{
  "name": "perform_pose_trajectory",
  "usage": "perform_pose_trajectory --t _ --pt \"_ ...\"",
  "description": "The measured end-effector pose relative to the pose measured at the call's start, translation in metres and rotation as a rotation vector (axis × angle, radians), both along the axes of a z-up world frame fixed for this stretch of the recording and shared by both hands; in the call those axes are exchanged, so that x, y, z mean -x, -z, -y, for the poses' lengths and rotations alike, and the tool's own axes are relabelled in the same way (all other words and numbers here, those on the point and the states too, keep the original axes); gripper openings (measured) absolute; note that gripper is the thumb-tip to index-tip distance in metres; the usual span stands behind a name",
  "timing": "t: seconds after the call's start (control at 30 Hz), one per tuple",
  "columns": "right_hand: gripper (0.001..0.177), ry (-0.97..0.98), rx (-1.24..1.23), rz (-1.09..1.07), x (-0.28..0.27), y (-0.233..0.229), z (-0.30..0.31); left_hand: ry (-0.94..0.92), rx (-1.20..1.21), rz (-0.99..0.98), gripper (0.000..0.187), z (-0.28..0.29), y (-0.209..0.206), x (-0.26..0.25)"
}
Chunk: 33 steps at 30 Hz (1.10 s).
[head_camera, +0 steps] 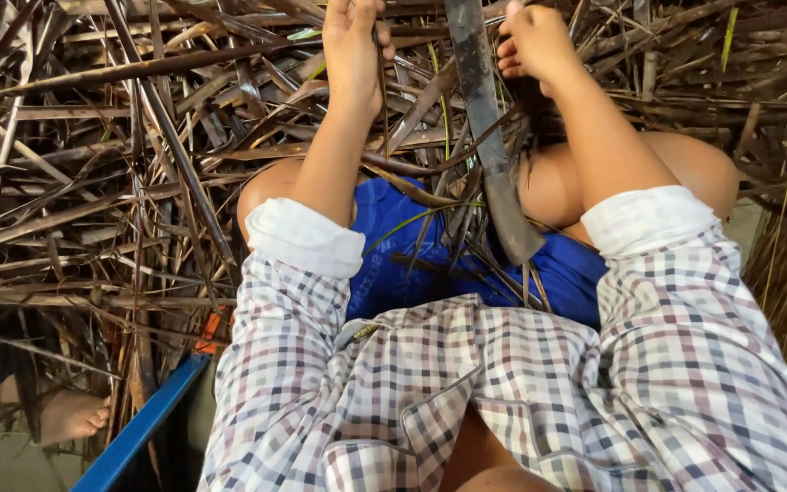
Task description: Stripping the leafy parts from long plant stalks using a knife to isolate the central ribs or fibers.
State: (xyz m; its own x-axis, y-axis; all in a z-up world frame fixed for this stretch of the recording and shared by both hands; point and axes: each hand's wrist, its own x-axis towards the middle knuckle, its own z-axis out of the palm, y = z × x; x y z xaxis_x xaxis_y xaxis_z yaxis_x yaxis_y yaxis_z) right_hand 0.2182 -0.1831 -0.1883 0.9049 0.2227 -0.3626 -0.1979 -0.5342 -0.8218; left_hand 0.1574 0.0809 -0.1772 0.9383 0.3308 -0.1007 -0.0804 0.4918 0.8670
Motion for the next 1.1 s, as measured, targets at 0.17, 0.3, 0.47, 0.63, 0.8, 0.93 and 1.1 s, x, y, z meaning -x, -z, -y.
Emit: perform_pose_trajectory --t 0.17,0.3,0.47,0.63,0.8,0.93,1.1 --pt "0.056 0.172 -0.142 -0.343 0.003 -0.033 0.002 0.010 0.015 0.016 0.015 -0.002 0.010 -0.001" --pt "0.045 0.147 -0.136 -0.355 0.003 -0.036 0.001 0.022 0.007 0.010 0.023 -0.002 0.015 -0.002" --pt "0.050 0.105 -0.107 -0.351 0.004 -0.034 0.001 0.007 0.021 -0.036 0.021 -0.002 0.011 -0.002" --pt "0.044 0.069 -0.137 -0.334 0.005 -0.023 0.003 0.013 -0.015 -0.100 0.022 0.000 0.004 -0.001" --pt "0.027 0.109 -0.174 -0.391 0.003 -0.008 -0.003 0.026 -0.044 -0.033 0.016 0.001 0.007 0.000" --pt "0.022 0.185 -0.148 -0.404 -0.005 0.016 -0.006 0.111 -0.144 0.134 0.022 0.001 -0.005 0.003" --pt "0.039 0.192 -0.060 -0.391 -0.006 0.023 -0.015 0.172 -0.226 -0.014 0.046 0.003 -0.017 0.009"
